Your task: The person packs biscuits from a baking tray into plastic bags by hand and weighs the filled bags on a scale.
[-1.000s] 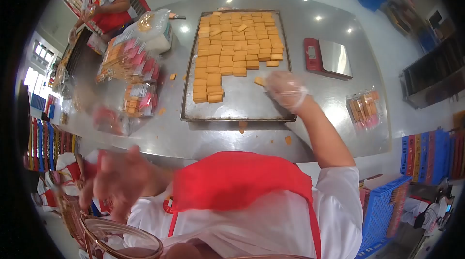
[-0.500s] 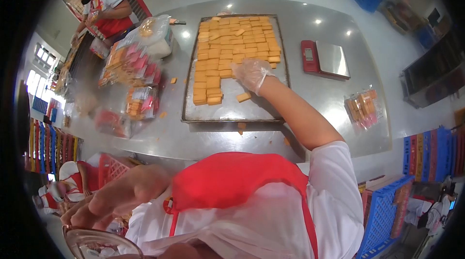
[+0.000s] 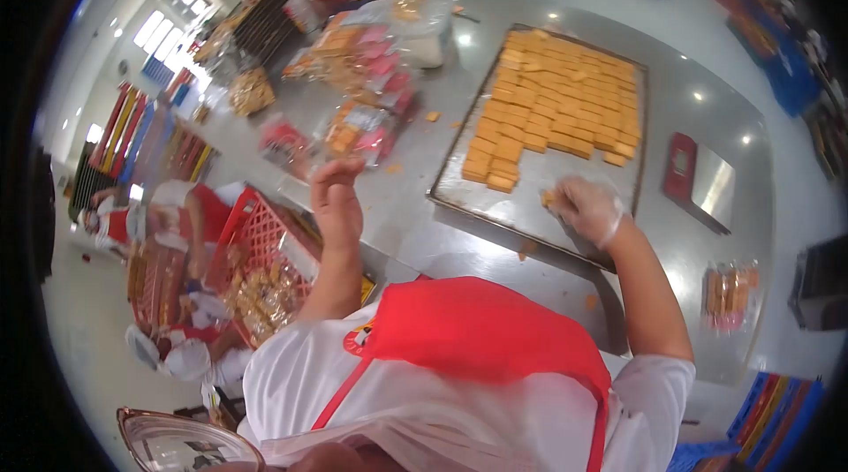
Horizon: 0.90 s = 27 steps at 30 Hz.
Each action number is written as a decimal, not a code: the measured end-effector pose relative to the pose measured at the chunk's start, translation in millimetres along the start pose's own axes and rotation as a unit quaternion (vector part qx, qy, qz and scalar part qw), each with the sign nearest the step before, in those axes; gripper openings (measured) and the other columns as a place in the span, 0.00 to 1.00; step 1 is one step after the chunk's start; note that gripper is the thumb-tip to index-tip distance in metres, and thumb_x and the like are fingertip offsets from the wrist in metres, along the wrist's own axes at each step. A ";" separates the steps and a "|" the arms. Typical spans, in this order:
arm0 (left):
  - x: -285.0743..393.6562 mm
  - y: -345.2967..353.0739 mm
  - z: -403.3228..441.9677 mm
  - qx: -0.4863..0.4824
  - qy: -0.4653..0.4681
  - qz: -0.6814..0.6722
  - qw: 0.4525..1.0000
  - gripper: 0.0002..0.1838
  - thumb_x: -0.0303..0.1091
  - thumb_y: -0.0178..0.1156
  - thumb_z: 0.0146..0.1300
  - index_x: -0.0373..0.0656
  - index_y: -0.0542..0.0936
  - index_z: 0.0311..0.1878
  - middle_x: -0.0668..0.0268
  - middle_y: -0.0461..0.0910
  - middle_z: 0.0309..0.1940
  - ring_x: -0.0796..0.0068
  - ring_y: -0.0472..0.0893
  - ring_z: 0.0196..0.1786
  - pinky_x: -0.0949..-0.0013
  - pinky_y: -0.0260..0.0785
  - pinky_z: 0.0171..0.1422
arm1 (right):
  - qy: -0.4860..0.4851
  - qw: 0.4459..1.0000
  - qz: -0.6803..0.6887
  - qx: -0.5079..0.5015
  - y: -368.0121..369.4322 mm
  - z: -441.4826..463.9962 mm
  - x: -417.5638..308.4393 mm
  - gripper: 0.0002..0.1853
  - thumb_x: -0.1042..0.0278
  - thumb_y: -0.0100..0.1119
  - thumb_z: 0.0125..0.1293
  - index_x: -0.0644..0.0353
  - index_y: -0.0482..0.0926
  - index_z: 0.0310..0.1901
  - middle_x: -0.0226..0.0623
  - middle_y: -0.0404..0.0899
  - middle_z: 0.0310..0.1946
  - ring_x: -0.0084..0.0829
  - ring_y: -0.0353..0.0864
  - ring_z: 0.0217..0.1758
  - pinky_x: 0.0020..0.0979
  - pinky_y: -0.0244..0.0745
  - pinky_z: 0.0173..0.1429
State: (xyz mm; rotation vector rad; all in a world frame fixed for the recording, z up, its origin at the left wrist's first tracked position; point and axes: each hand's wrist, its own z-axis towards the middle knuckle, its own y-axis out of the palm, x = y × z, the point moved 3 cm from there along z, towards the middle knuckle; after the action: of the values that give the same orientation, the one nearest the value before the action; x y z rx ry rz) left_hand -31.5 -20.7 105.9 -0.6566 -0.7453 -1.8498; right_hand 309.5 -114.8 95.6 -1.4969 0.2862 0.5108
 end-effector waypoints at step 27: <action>-69.4 -95.8 15.2 0.016 0.051 0.545 0.837 0.19 0.29 0.61 0.48 0.42 0.73 0.47 0.55 0.70 0.51 0.55 0.68 0.55 0.60 0.58 0.60 | 0.043 0.990 -0.056 0.125 -4.2 11.8 44.4 0.17 0.64 0.63 0.51 0.58 0.68 0.40 0.43 0.76 0.30 0.41 0.77 0.32 0.34 0.72 0.35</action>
State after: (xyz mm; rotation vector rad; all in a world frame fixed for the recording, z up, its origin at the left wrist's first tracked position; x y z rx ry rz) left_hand -93.9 62.0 46.7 -0.7315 -0.2036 -0.7930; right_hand 348.4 -96.6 78.5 -1.2843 0.3196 0.3095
